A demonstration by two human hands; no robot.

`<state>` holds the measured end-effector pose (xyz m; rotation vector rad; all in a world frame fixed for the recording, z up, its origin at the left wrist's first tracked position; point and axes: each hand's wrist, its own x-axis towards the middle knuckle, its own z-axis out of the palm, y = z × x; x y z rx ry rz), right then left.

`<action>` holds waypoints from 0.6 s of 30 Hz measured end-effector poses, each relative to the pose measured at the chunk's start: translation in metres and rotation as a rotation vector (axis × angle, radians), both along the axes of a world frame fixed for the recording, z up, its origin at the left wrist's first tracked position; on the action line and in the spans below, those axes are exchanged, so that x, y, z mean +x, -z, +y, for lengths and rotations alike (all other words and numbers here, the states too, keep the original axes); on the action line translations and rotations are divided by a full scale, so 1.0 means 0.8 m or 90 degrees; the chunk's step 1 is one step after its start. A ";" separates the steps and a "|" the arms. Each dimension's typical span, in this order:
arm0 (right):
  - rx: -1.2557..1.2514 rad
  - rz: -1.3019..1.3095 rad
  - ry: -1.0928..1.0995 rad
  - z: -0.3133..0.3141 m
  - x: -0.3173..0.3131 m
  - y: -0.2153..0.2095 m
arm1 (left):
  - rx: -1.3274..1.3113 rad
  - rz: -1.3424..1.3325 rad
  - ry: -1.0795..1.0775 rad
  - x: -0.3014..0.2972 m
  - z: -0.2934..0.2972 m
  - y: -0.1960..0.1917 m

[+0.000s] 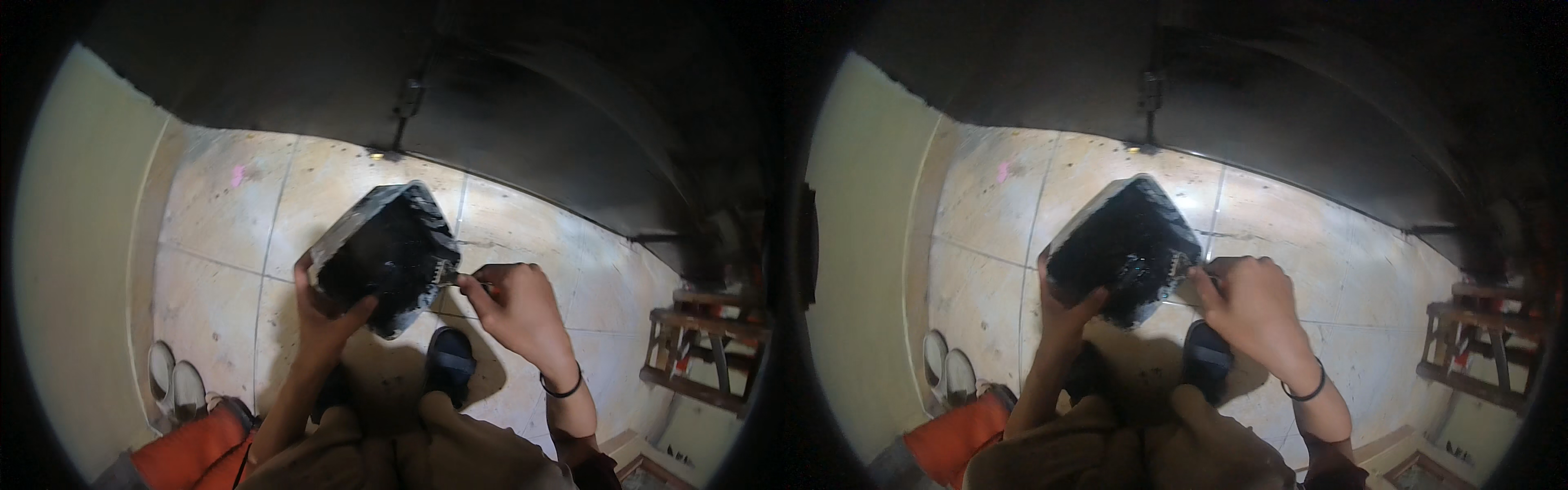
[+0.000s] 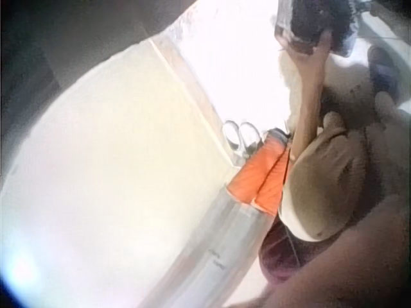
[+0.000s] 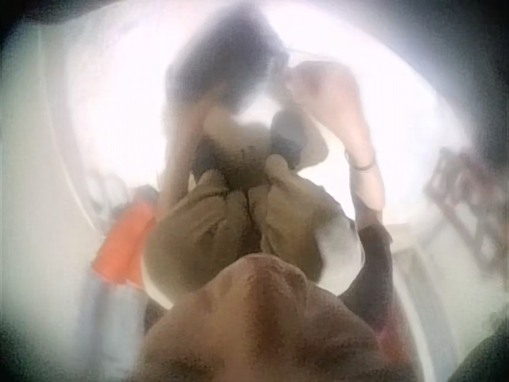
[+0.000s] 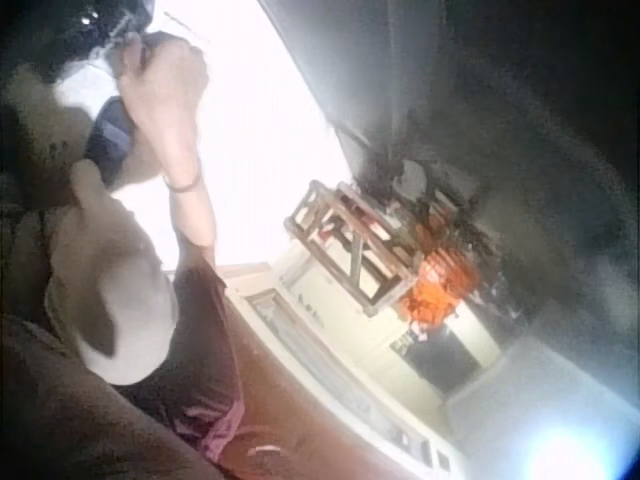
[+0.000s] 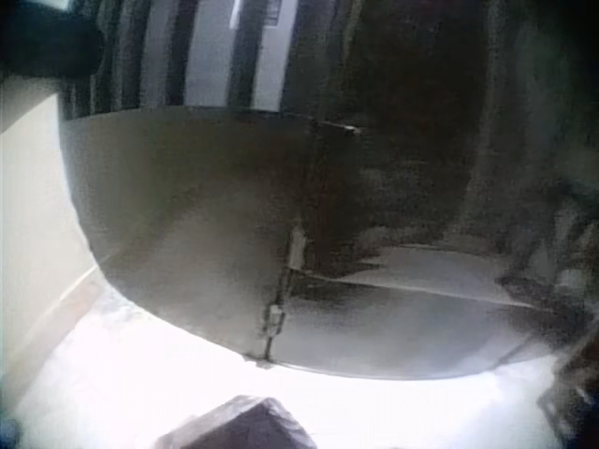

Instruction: The person paints the lower section of a dark metal gate using a paintbrush dipped in a container of black paint. They apply paint to the flat surfaces and around the metal latch mechanism.

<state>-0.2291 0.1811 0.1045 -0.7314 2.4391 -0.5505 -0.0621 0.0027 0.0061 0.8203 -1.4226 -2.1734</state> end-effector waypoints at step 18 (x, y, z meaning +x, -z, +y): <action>-0.346 0.272 0.064 0.053 0.068 0.054 | 0.075 -0.001 -0.019 0.003 0.015 0.003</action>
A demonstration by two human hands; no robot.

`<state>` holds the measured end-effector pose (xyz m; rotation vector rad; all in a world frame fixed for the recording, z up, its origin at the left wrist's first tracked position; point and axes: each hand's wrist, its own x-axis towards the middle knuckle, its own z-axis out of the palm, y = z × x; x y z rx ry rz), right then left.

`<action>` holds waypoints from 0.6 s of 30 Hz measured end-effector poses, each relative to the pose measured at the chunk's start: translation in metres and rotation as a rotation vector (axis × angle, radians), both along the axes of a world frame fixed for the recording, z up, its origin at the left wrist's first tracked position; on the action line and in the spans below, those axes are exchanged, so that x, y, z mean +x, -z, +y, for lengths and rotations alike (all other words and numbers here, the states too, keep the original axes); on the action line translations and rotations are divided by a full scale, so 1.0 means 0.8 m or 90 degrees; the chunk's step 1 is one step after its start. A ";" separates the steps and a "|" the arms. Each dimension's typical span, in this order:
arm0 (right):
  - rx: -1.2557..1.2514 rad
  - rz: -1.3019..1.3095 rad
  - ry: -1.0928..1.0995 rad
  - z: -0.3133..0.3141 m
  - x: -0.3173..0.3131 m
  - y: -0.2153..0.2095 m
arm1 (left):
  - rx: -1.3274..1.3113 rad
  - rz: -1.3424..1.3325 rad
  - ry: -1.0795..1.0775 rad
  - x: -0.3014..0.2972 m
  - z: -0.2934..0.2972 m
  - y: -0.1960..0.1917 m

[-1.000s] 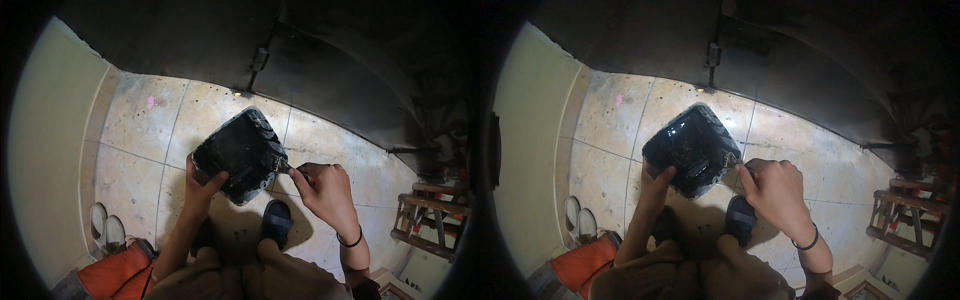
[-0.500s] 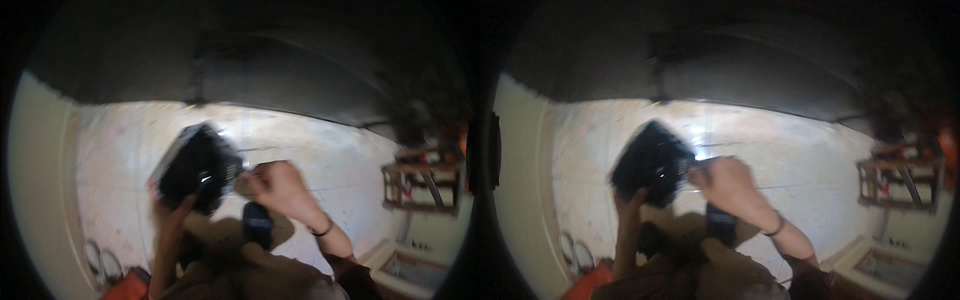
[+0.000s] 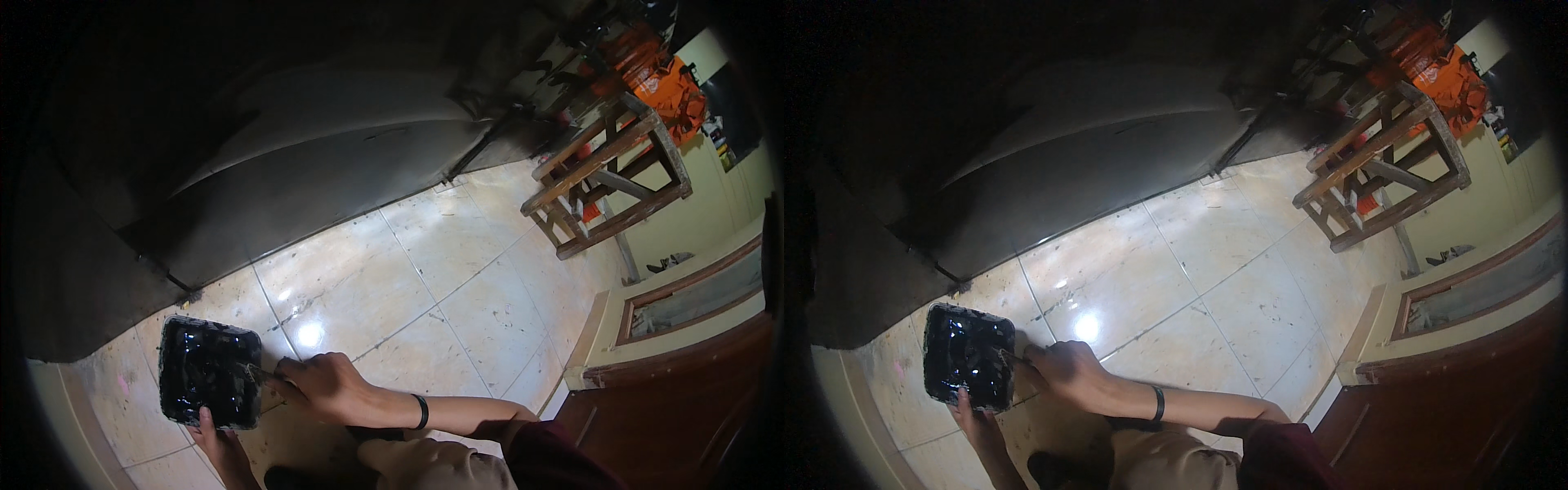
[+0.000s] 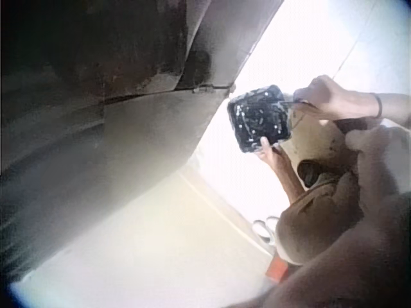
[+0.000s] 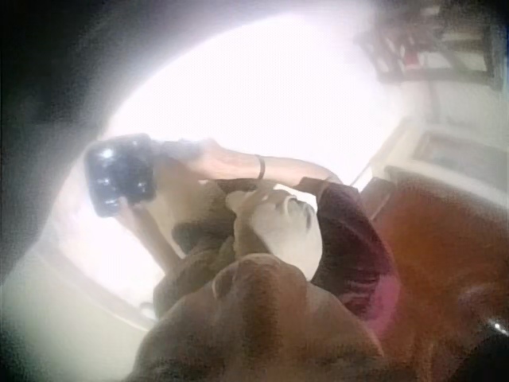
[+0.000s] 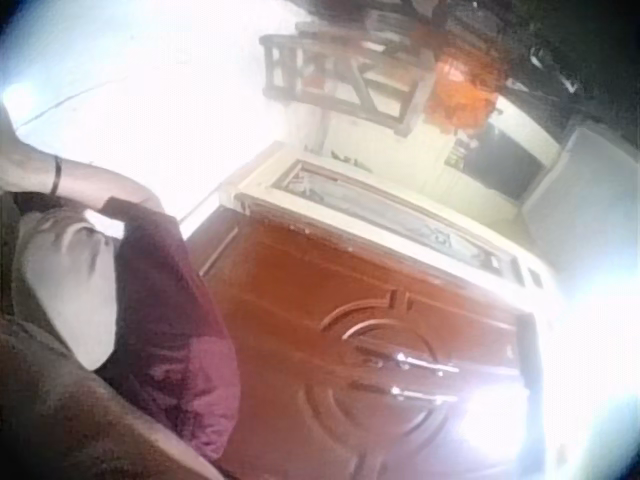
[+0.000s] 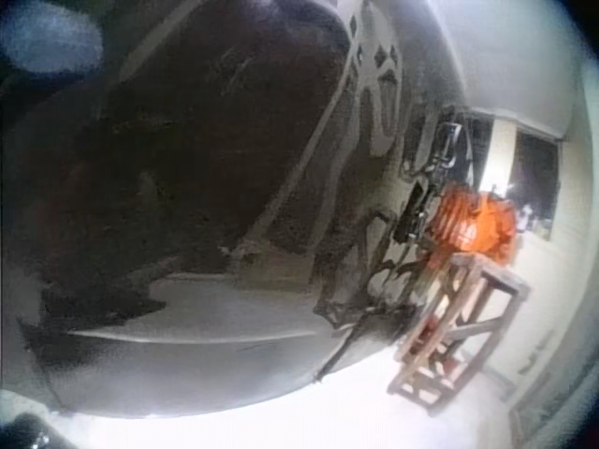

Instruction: The person paints the lower section of a dark metal gate using a paintbrush dipped in a container of black paint. They apply paint to the flat surfaces and around the metal latch mechanism.

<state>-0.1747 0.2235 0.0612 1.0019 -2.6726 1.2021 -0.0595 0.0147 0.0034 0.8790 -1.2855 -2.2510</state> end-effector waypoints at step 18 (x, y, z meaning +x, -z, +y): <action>0.006 -0.214 -0.043 0.027 0.017 0.027 | 0.047 0.013 0.049 -0.002 0.002 0.017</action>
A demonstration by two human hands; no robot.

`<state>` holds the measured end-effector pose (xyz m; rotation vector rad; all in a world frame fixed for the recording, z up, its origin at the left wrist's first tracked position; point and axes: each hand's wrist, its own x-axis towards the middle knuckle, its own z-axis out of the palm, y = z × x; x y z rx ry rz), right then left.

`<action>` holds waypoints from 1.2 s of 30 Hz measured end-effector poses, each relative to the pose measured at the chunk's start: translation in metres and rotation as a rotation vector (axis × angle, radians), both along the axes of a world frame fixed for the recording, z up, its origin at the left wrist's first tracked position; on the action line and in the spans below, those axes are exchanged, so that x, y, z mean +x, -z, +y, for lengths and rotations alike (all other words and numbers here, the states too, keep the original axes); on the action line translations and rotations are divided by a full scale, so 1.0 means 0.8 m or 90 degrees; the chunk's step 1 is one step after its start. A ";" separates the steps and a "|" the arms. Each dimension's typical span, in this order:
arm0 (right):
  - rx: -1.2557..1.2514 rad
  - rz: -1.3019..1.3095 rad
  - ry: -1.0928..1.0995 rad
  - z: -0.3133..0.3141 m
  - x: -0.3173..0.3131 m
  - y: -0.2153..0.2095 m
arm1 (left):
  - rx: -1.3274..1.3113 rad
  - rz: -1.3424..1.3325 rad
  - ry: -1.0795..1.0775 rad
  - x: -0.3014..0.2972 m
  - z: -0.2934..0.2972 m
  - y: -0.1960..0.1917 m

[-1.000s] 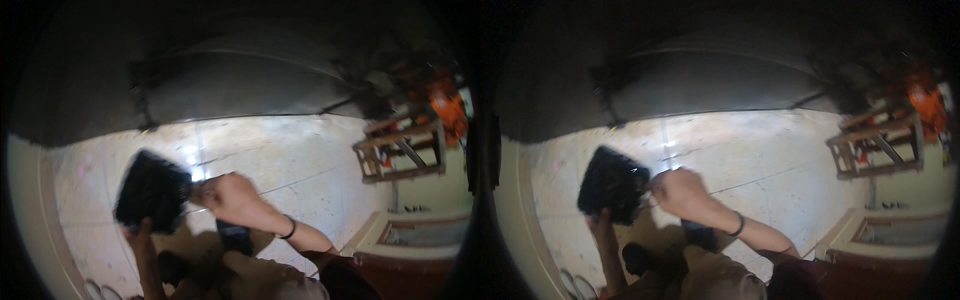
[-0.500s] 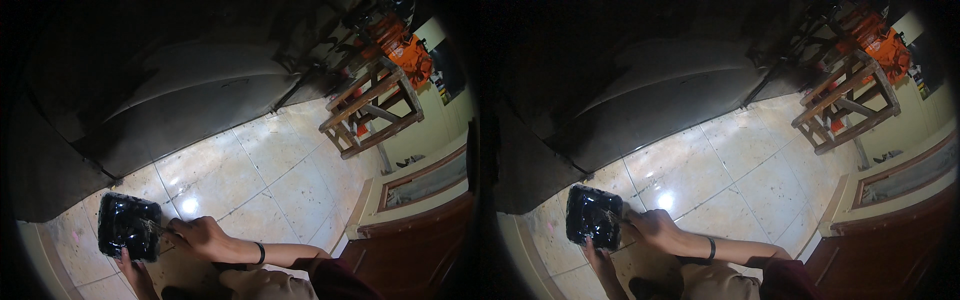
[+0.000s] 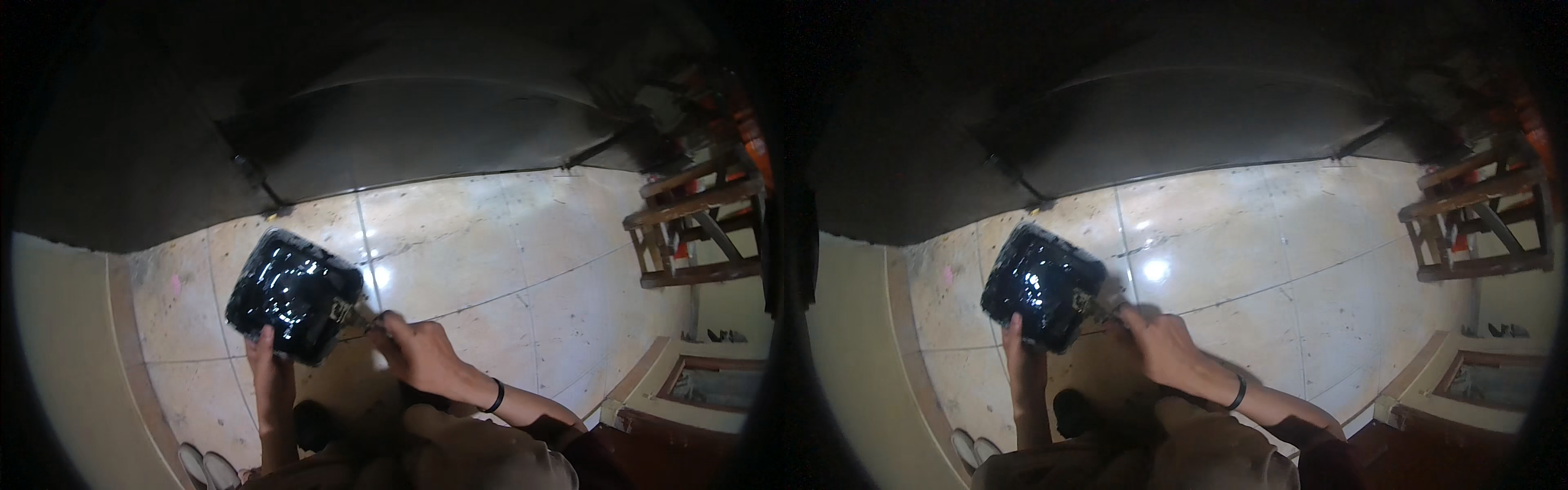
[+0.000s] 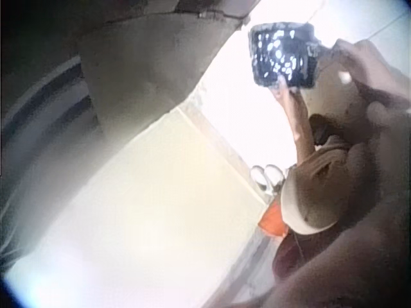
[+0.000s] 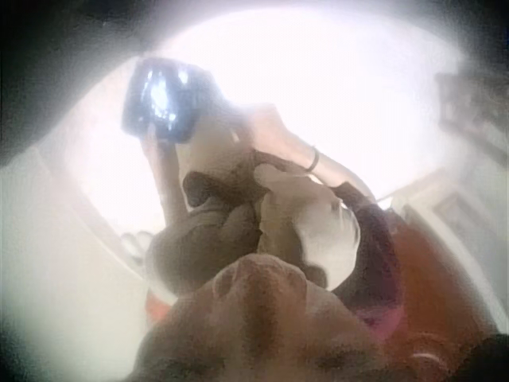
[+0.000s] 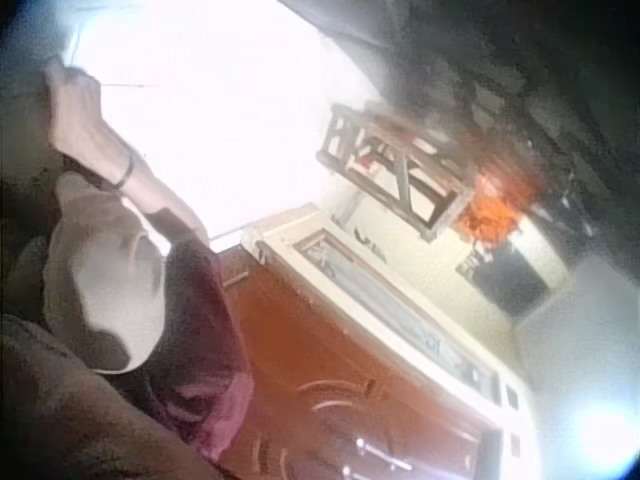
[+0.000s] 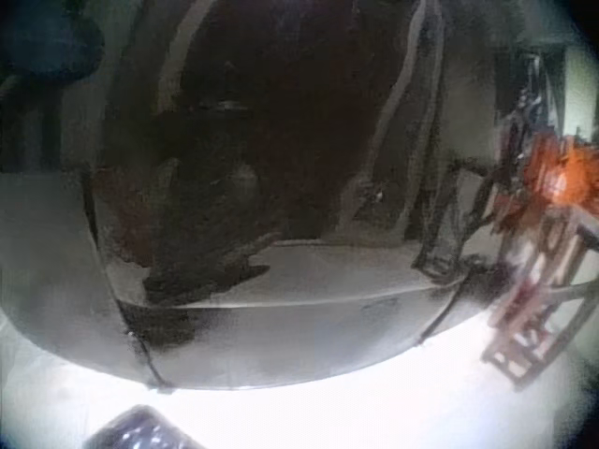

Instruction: The person paints the lower section of a dark metal gate using a paintbrush dipped in a container of black paint. They apply paint to the flat surfaces and around the metal latch mechanism.

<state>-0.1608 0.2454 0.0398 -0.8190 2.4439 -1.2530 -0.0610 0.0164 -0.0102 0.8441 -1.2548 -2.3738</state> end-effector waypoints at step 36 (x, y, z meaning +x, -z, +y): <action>-0.174 -0.317 0.380 -0.154 -0.150 0.150 | 0.094 -0.013 -0.107 0.073 -0.039 -0.025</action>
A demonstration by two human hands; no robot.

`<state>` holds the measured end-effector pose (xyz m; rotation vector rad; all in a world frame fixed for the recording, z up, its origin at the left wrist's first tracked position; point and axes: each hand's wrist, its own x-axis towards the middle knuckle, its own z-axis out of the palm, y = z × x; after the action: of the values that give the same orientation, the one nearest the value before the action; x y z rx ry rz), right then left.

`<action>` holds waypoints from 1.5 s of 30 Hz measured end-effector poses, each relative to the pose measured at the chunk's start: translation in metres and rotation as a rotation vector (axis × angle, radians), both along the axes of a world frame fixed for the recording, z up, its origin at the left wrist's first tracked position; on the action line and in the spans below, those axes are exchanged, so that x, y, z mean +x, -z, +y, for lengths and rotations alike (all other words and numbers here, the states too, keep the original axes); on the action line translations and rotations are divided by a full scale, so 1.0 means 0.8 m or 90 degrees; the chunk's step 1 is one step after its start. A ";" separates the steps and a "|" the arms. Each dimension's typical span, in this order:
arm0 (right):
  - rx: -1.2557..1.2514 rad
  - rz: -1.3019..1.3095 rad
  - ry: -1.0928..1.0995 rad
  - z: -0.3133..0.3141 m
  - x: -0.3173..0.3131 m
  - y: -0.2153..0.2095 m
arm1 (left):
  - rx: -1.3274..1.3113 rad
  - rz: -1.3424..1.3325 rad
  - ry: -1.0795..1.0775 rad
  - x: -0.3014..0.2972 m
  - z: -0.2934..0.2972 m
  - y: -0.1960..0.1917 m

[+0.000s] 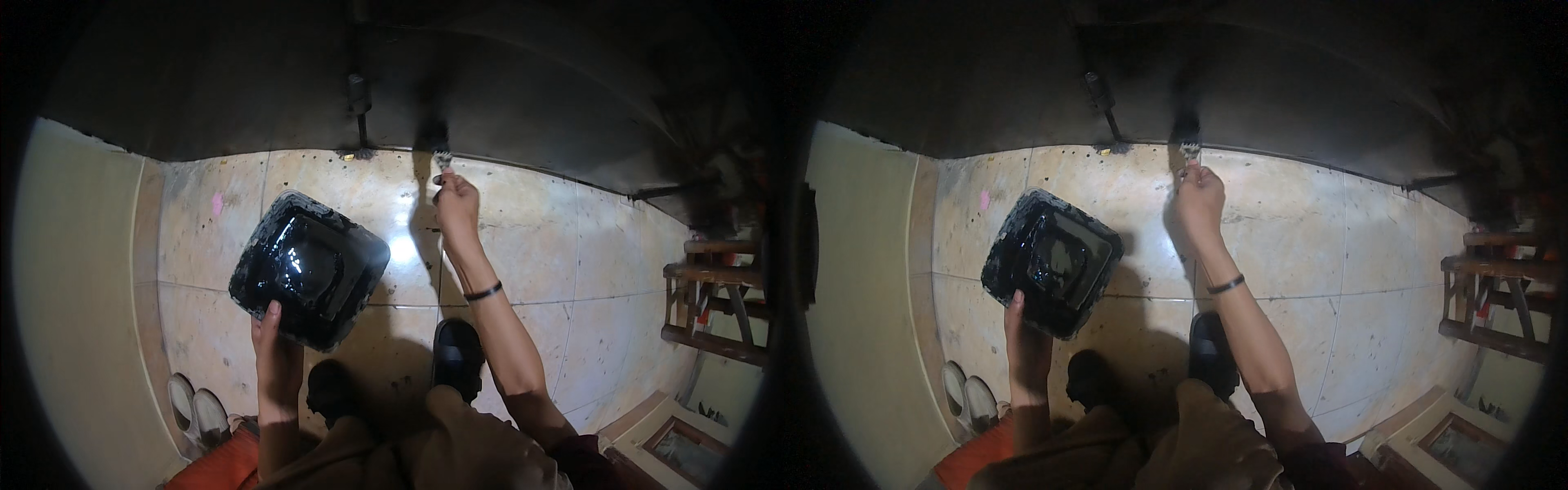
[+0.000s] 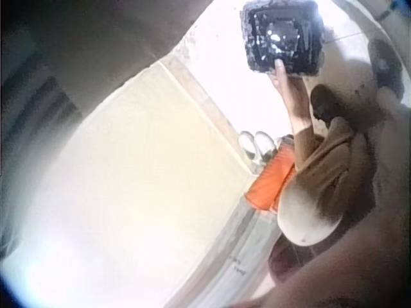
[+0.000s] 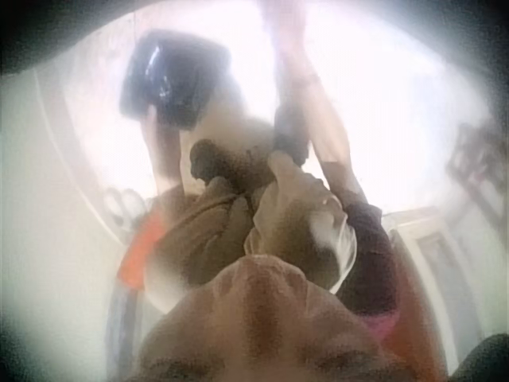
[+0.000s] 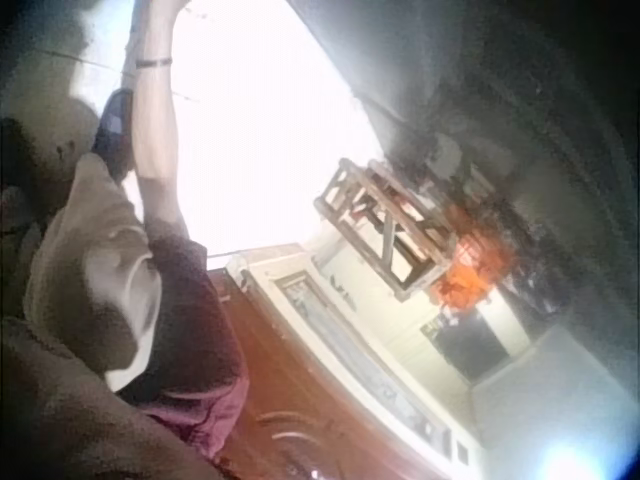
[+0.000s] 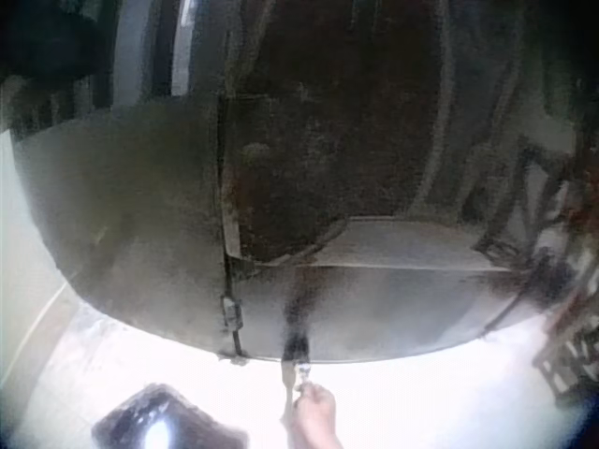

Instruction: The person paints the lower section of a dark metal gate using a paintbrush dipped in a container of black paint. They apply paint to the flat surfaces and around the metal latch mechanism.

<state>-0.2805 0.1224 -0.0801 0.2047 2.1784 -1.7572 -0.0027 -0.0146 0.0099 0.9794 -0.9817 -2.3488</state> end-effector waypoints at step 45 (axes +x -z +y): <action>-0.097 0.128 0.054 0.006 0.029 -0.032 | -0.036 -0.010 0.004 0.008 -0.009 0.013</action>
<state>-0.2576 0.1275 -0.0544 0.0874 2.1838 -2.0615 0.0034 -0.0219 -0.0005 0.9768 -1.0528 -2.3077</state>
